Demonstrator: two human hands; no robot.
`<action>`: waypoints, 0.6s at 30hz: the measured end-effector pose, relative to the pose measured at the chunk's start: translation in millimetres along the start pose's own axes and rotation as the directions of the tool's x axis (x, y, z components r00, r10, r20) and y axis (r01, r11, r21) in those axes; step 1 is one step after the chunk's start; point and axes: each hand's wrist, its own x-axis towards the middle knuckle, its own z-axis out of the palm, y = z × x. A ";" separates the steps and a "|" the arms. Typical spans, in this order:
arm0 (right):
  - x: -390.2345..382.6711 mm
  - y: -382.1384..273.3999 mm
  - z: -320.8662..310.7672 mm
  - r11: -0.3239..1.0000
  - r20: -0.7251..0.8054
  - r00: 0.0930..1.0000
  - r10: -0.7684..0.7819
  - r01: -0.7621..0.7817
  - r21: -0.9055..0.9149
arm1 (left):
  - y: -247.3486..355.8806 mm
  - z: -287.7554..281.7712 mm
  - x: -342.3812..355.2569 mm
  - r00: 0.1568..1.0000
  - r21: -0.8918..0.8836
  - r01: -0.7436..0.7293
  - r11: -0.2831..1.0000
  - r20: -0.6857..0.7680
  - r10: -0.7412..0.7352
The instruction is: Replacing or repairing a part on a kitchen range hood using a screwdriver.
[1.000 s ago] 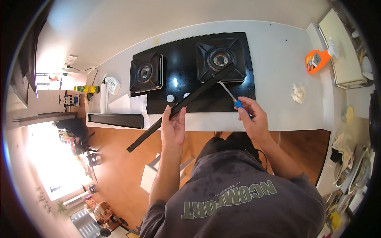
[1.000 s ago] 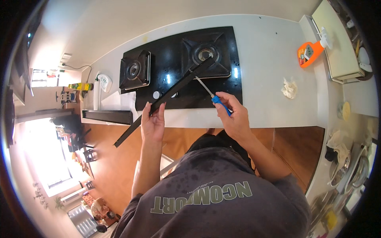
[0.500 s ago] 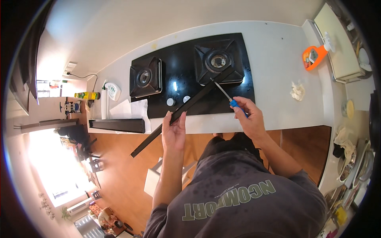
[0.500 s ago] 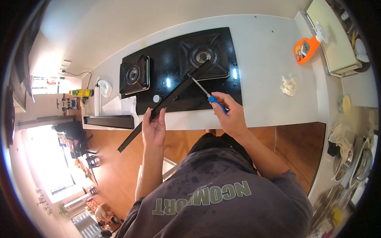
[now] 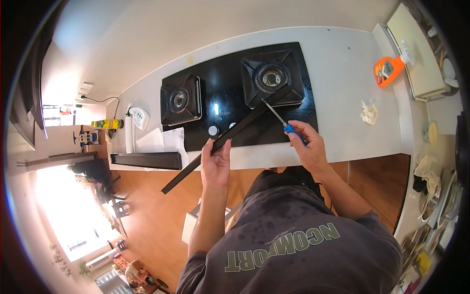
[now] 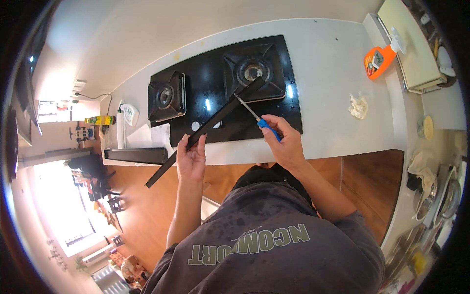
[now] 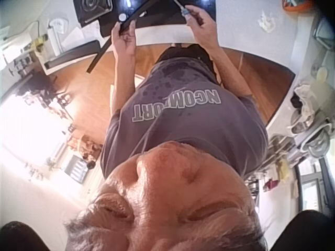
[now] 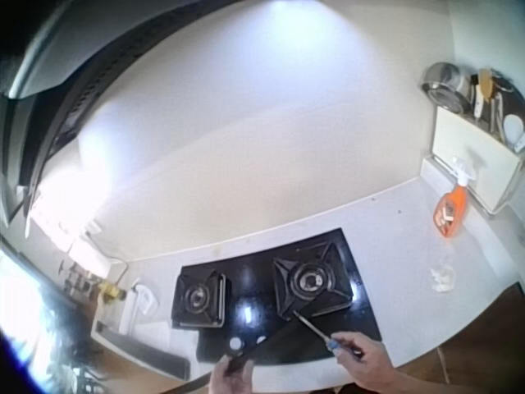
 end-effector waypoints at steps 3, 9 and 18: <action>0.9 0.3 -2.0 1.000 0.025 1.000 0.014 -0.014 -0.003 | 1.5 4.0 0.8 0.999 0.005 0.011 1.000 0.032 -0.011; 1.2 -0.1 -1.7 0.998 0.035 0.998 0.043 -0.045 0.054 | 2.9 10.9 3.9 0.999 0.016 0.036 0.999 0.030 -0.036; 4.0 -3.8 -3.5 0.966 0.069 0.986 0.155 -0.166 0.196 | 4.0 12.5 10.2 0.999 0.051 0.031 0.998 0.011 -0.032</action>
